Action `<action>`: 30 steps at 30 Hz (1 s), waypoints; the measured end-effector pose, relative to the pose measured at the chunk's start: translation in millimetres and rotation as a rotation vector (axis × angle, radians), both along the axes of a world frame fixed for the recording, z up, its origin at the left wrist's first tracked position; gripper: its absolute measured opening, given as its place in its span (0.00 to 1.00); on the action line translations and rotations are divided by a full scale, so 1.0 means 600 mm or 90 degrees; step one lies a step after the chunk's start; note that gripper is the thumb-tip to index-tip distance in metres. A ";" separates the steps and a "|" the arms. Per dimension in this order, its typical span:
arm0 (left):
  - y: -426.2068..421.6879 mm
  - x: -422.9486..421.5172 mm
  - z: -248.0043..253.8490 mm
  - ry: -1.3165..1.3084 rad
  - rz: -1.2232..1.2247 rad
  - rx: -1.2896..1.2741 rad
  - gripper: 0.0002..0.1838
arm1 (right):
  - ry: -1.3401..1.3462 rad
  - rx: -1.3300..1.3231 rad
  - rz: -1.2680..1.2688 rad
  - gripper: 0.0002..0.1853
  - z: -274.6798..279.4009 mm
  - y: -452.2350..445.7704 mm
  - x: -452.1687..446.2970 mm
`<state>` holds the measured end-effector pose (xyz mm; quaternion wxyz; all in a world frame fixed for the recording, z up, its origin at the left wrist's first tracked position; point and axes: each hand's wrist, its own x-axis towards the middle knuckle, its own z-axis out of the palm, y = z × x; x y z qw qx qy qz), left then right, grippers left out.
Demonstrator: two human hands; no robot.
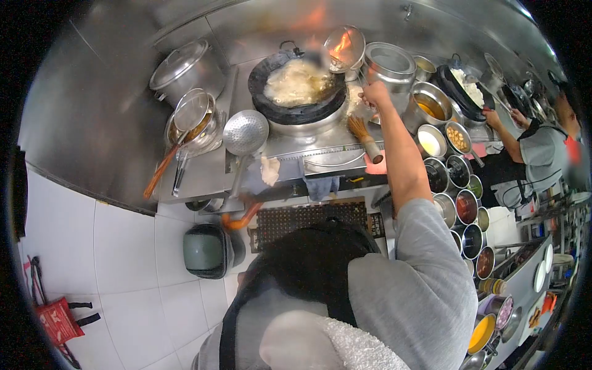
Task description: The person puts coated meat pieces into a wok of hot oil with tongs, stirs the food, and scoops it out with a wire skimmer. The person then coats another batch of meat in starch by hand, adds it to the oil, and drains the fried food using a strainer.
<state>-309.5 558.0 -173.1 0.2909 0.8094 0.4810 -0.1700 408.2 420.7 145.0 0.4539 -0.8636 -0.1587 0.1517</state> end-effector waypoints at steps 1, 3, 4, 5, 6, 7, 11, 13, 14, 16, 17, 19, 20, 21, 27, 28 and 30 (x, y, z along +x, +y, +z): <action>-0.009 0.025 0.052 -0.052 0.309 -0.194 0.06 | 0.121 0.119 -0.034 0.09 0.004 -0.009 0.001; -0.008 0.028 0.045 -0.005 0.211 -0.130 0.05 | 0.240 0.240 -0.066 0.09 0.003 -0.030 0.008; -0.011 0.033 0.046 0.042 0.117 -0.067 0.05 | 0.221 0.230 -0.058 0.09 -0.008 -0.049 0.021; -0.007 0.025 0.016 -0.024 0.290 -0.137 0.05 | 0.202 0.219 -0.048 0.09 -0.023 -0.064 0.040; -0.003 0.018 -0.014 -0.099 0.468 -0.184 0.06 | 0.200 0.219 -0.041 0.09 -0.060 -0.077 0.076; 0.003 -0.003 -0.041 -0.042 0.127 -0.048 0.07 | -0.107 -0.101 0.032 0.09 -0.112 -0.086 0.122; -0.030 -0.020 -0.036 -0.194 0.130 -0.088 0.12 | -0.289 -0.368 -0.046 0.12 -0.039 -0.042 -0.003; -0.055 -0.005 0.002 -0.202 0.388 -0.177 0.14 | -0.288 -0.392 0.000 0.12 -0.061 -0.060 0.017; -0.055 0.000 0.006 -0.173 0.427 -0.185 0.14 | -0.293 -0.416 0.047 0.13 -0.057 -0.059 0.021; -0.060 -0.011 -0.003 -0.173 0.426 -0.189 0.14 | -0.314 -0.339 -0.047 0.13 -0.026 -0.062 -0.003; -0.063 -0.020 -0.013 -0.175 0.420 -0.188 0.14 | -0.321 -0.264 -0.140 0.13 -0.010 -0.057 -0.015; -0.069 -0.034 -0.026 -0.169 0.431 -0.191 0.13 | -0.367 -0.221 -0.038 0.14 0.000 -0.053 0.017; -0.074 -0.036 -0.028 -0.162 0.446 -0.197 0.13 | -0.372 -0.205 0.024 0.14 0.023 -0.049 0.021; -0.078 -0.038 -0.031 -0.157 0.463 -0.203 0.13 | -0.371 -0.206 0.030 0.14 0.035 -0.038 0.032; -0.098 -0.046 -0.081 -0.243 0.372 -0.130 0.12 | -0.259 -0.301 0.116 0.12 0.112 0.049 0.068; -0.103 -0.043 -0.084 -0.256 0.367 -0.123 0.12 | -0.261 -0.300 0.129 0.12 0.109 0.058 0.075; -0.117 -0.036 -0.090 -0.285 0.440 -0.118 0.11 | -0.218 -0.291 0.135 0.09 0.101 0.070 0.091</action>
